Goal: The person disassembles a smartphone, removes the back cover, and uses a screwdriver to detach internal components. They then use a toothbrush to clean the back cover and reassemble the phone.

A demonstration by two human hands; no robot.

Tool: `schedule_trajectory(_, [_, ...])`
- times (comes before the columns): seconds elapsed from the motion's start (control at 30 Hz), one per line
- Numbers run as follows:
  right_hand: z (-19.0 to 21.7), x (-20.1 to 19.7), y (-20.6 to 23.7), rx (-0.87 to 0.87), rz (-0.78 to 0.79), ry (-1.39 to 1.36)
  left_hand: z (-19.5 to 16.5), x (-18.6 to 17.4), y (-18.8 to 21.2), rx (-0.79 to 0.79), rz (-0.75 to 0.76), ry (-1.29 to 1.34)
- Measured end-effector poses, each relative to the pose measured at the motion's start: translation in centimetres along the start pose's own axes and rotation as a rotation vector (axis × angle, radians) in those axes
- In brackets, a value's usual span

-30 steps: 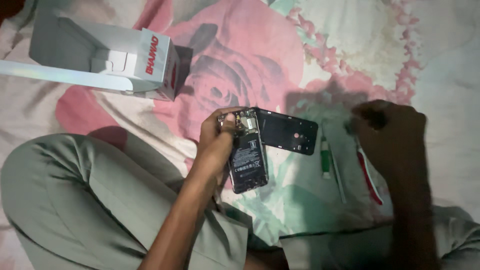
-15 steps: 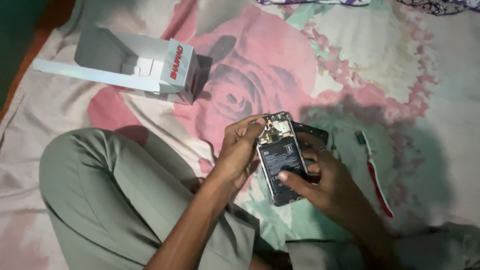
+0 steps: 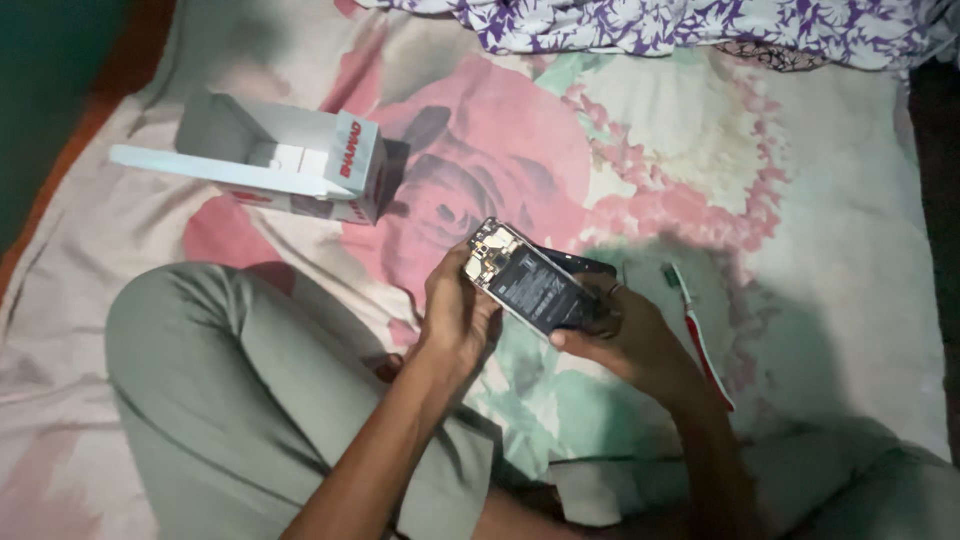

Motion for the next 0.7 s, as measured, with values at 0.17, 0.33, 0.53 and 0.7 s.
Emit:
schedule_trajectory(0.17, [-0.5,-0.3,0.2,-0.038,-0.084,0.091,0.2,-0.3,0.0,0.041,0.075,0.083])
schedule_trajectory(0.33, [-1.4,-0.5,0.2,-0.172,-0.141,0.168,-0.5,0.8,1.5,-0.055,0.122,0.117])
schedule_trajectory(0.53, [-2.1,-0.9,0.7,-0.215,-0.292,0.12,-1.4,1.9,4.2,-0.089,0.207,0.082])
schedule_trajectory(0.7, [-0.4,-0.1,2.1,-0.252,-0.367,0.088,-1.6,2.0,6.0,-0.053,0.296,0.14])
Point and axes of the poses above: each hand's wrist, its own y-axis away from the middle knuckle, its own x-axis out of the palm, z = x × y, the point moved 2 cm from there along -y, towards the middle knuckle, and after that the axes turned 5 degrees about -z, right-handed, at the moved point
